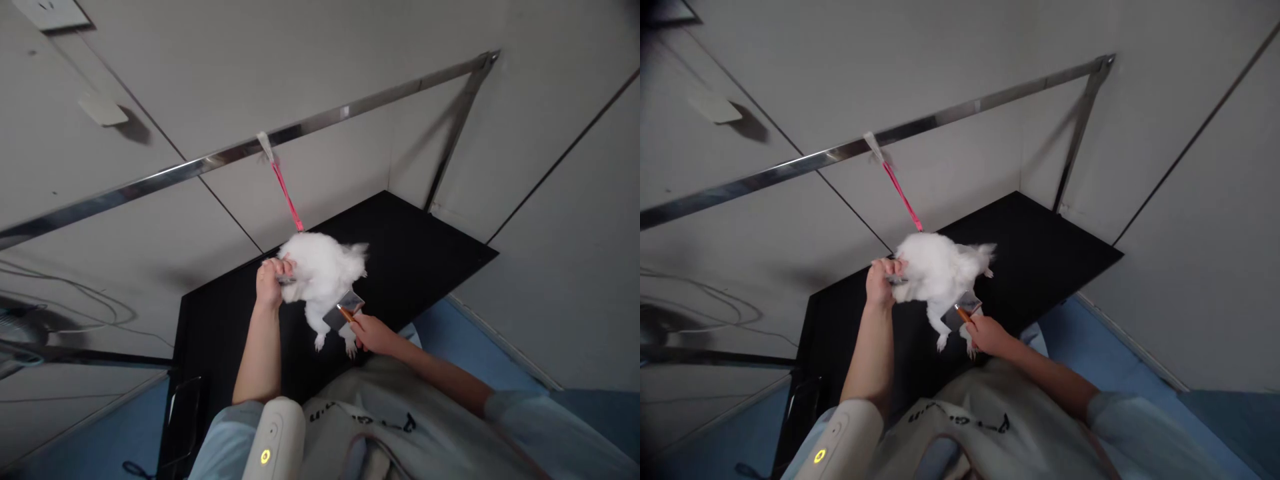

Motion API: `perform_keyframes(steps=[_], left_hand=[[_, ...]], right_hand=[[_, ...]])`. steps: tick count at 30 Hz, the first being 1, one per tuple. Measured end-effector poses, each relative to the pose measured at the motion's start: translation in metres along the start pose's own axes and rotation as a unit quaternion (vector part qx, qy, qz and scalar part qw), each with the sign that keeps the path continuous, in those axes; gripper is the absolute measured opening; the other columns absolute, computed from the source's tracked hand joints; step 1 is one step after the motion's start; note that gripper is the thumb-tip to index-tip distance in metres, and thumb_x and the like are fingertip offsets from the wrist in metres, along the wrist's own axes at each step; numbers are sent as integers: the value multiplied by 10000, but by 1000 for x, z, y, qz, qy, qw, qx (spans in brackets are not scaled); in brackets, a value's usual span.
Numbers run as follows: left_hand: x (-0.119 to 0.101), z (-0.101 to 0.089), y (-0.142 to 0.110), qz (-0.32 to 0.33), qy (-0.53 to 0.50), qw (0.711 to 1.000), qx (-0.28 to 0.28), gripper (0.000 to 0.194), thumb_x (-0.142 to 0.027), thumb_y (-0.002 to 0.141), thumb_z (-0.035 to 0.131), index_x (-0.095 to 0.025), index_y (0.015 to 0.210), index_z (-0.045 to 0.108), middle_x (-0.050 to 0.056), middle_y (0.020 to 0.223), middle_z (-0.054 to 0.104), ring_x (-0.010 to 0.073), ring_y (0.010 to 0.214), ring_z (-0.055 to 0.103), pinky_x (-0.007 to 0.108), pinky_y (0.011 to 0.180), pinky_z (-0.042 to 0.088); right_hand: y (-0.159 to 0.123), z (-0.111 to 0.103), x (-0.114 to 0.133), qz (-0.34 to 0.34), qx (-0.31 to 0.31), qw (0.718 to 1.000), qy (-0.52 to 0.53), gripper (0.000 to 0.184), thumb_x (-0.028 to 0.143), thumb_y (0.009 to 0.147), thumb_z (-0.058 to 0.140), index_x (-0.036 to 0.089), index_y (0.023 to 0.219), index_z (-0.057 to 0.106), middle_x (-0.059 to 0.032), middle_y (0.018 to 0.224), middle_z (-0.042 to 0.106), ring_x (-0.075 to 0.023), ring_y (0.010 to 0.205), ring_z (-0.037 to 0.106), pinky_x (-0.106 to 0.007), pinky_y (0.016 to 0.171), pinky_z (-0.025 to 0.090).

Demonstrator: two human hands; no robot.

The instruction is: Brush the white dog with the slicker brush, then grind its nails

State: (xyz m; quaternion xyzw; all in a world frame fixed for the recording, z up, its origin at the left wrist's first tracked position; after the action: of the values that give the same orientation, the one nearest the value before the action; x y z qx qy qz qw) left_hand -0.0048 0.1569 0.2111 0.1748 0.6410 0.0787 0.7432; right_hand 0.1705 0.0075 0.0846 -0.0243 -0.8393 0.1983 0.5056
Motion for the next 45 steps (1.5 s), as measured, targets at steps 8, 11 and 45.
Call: perform_keyframes(steps=[8, 11, 45], left_hand=[[-9, 8, 11, 23, -22, 999, 10, 597, -734, 798, 438, -221, 501, 369, -3, 475, 486, 164, 636, 615, 422, 971, 458], [-9, 7, 13, 14, -13, 1000, -3, 599, -719, 823, 409, -219, 496, 362, -2, 469, 479, 163, 630, 616, 410, 947, 471], [-19, 26, 10, 138, -77, 987, 2, 613, -701, 841, 389, -182, 514, 374, -45, 422, 419, 113, 487, 548, 345, 702, 519]], right_hand=[[12, -24, 41, -96, -67, 993, -8, 176, 241, 910, 434, 189, 750, 484, -15, 685, 648, -120, 602, 594, -237, 611, 421], [6, 6, -1, -3, -1, 999, -32, 166, 219, 904, 448, 182, 748, 491, -5, 627, 627, -108, 531, 572, -227, 578, 407], [7, 85, -91, 129, -16, 931, 341, 129, 176, 906, 496, 149, 782, 515, -24, 660, 668, -89, 509, 596, -174, 471, 455]])
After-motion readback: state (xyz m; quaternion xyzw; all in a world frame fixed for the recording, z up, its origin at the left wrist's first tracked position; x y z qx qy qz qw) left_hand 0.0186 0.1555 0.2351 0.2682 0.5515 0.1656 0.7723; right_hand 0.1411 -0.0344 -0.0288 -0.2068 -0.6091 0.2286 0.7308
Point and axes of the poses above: each hand's wrist, its own y-axis towards the middle knuckle, its own z-axis out of the palm, x = y × z, the point moved 6 cm from there along y, towards the middle knuckle
